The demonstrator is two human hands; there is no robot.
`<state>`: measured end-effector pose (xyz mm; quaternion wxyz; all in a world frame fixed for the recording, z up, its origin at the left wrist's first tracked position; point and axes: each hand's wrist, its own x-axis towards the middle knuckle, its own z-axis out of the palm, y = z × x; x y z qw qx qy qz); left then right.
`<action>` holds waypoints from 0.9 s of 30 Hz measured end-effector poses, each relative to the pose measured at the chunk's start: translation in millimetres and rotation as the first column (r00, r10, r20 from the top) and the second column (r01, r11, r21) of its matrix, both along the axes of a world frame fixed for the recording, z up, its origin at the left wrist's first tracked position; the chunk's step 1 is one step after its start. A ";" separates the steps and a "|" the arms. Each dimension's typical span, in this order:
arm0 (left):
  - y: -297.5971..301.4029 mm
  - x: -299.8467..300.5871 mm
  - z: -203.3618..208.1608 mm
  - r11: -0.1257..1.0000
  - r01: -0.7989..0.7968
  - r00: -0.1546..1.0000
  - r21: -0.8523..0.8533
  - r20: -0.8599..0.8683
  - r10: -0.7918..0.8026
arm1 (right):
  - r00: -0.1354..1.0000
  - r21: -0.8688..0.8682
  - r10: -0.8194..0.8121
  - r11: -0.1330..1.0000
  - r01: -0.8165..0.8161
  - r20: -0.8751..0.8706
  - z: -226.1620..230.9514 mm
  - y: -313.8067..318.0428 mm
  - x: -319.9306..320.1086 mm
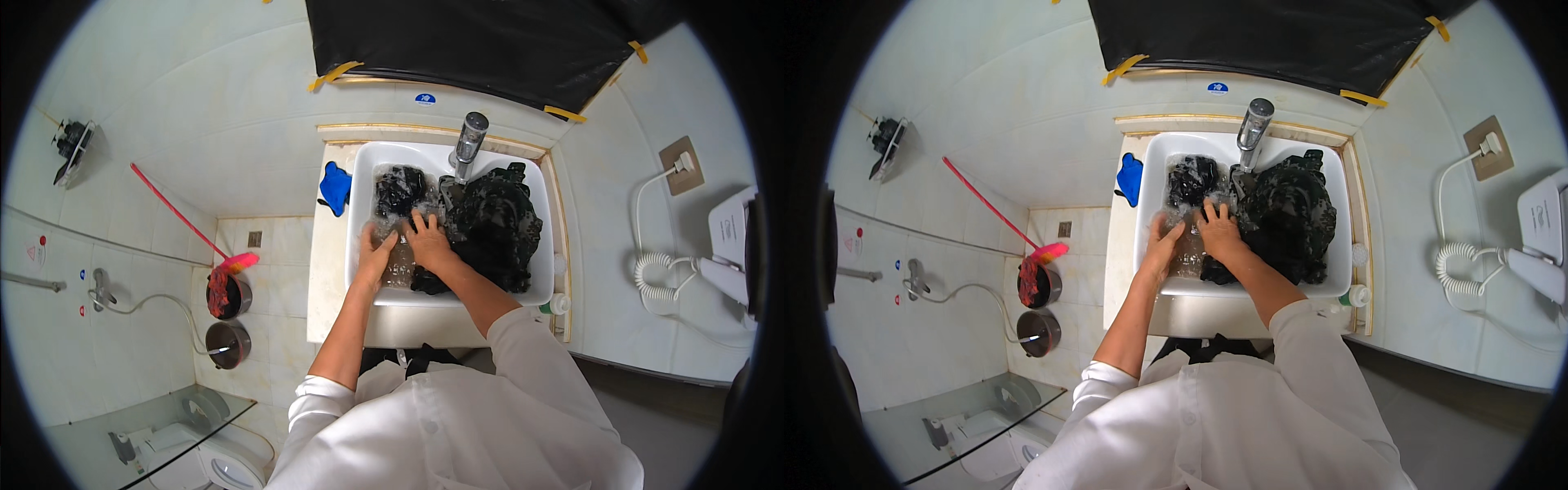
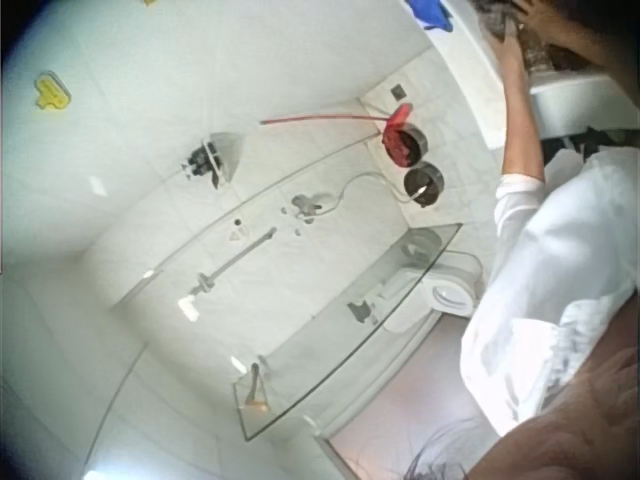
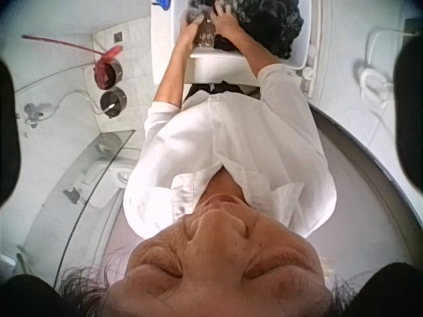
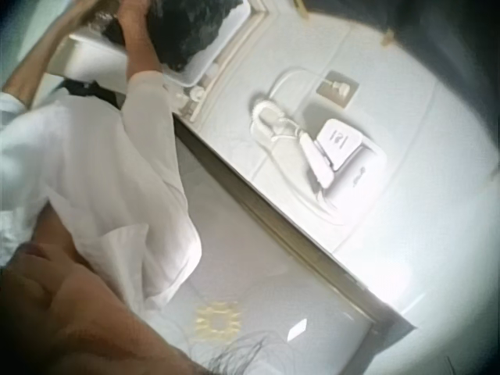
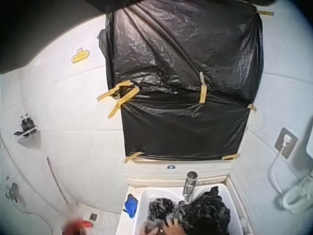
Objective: The person hand washes dark garments in a sink filled with soapy water. They scrub the fabric with a pink brush, then rinse and wring the clothes under running water from the faucet.
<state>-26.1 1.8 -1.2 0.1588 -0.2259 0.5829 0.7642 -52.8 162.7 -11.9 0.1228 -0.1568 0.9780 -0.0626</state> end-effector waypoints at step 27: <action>29.6 -87.9 -25.4 0.973 0.014 0.985 0.229 0.164 -0.052 | 0.775 -0.750 -0.619 0.572 0.332 -0.130 -4.4 -4.8 -52.6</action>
